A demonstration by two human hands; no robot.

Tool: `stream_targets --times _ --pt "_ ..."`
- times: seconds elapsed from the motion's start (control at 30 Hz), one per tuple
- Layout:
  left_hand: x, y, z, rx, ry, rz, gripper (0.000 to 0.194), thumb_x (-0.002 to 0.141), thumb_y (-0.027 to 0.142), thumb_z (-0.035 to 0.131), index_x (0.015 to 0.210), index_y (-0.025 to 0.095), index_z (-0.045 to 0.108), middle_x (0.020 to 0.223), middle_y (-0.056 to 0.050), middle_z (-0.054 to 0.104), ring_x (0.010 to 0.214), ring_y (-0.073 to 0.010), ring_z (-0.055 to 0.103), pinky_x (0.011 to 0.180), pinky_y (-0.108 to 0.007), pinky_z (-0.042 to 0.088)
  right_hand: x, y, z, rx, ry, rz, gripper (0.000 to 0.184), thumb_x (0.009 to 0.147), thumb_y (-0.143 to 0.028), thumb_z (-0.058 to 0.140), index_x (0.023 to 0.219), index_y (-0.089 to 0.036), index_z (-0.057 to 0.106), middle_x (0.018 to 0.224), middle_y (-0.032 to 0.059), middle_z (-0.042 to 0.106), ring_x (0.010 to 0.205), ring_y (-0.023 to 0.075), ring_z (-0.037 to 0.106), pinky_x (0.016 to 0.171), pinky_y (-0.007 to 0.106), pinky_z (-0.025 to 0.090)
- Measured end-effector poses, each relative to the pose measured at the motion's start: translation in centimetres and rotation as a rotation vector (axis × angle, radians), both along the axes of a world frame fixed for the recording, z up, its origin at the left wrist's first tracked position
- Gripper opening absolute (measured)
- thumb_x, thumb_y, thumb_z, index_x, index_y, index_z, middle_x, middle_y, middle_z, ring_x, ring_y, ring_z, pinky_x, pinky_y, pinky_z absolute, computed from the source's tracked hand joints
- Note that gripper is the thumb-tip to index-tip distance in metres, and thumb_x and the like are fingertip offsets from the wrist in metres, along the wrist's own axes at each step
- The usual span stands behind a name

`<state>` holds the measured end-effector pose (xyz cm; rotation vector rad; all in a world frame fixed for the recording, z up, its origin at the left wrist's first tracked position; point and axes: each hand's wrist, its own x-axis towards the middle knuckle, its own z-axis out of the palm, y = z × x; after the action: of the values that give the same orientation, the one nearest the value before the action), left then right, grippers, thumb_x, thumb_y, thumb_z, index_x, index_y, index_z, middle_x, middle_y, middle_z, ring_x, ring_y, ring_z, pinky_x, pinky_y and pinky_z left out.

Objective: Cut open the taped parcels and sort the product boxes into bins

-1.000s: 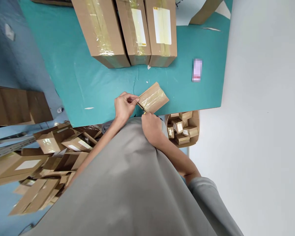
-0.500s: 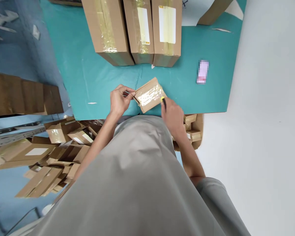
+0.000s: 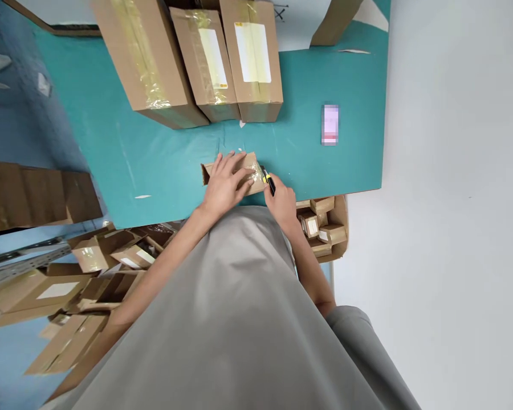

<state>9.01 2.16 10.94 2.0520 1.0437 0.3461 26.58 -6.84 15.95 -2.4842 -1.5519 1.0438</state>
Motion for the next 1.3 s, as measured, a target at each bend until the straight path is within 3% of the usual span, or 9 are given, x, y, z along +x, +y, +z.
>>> stream_targets --times 0.17,0.37,0.63,0.83,1.07,1.3 --pt "-0.4 -0.1 -0.7 -0.015 -0.002 -0.018 0.030 0.110 0.044 0.059 0.127 0.031 0.079 0.174 -0.007 0.056 0.172 -0.0384 0.038 0.143 -0.072 0.017 0.4 0.1 0.4 -0.028 -0.031 0.080 0.055 0.118 -0.030 0.038 0.169 -0.020 0.058 0.151 0.0145 0.078 0.130 0.0306 0.078 0.112 0.036 0.053" --pt "-0.6 0.0 -0.7 -0.033 -0.023 -0.016 0.030 0.110 0.044 0.058 0.129 0.030 0.078 0.177 -0.008 0.054 0.173 -0.0381 0.037 0.143 -0.072 0.016 -0.7 0.9 1.2 -0.122 -0.090 0.102 0.058 0.118 -0.029 0.036 0.172 -0.019 0.054 0.141 0.0165 0.082 0.124 0.0333 0.078 0.108 0.038 0.053" --pt "-0.7 -0.6 -1.4 -0.019 -0.026 -0.025 0.041 0.105 0.059 0.068 0.135 0.031 0.076 0.179 -0.008 0.051 0.175 -0.0393 0.032 0.145 -0.070 0.011 -0.1 2.4 2.1 -0.154 -0.108 0.167 0.051 0.119 -0.029 0.038 0.165 -0.021 0.060 0.134 0.0159 0.084 0.124 0.0327 0.077 0.103 0.036 0.053" --pt "-0.8 -1.3 -1.6 -0.012 0.012 -0.055 0.045 0.104 0.066 0.069 0.133 0.032 0.076 0.178 -0.008 0.052 0.175 -0.0409 0.032 0.145 -0.071 0.010 -0.7 1.7 3.7 -0.242 -0.104 0.203 0.041 0.120 -0.026 0.043 0.150 -0.019 0.069 0.132 0.0181 0.082 0.121 0.0323 0.077 0.103 0.038 0.054" --pt "-0.9 -2.1 -1.5 0.019 0.080 -0.086 0.038 0.106 0.058 0.069 0.134 0.033 0.076 0.177 -0.008 0.053 0.174 -0.0405 0.033 0.144 -0.072 0.010 -2.2 0.3 3.6 -0.284 -0.109 0.148 0.042 0.119 -0.022 0.040 0.152 -0.015 0.064 0.129 0.0207 0.082 0.121 0.0332 0.078 0.103 0.041 0.058" --pt "-1.2 -2.3 -1.4 0.026 0.128 -0.132 0.034 0.106 0.052 0.072 0.133 0.033 0.076 0.178 -0.009 0.052 0.175 -0.0407 0.031 0.143 -0.073 0.011 -2.1 -1.4 5.1 -0.301 -0.075 0.138 0.040 0.118 -0.020 0.042 0.150 -0.014 0.066 0.125 0.0214 0.083 0.120 0.0353 0.080 0.099 0.041 0.060"
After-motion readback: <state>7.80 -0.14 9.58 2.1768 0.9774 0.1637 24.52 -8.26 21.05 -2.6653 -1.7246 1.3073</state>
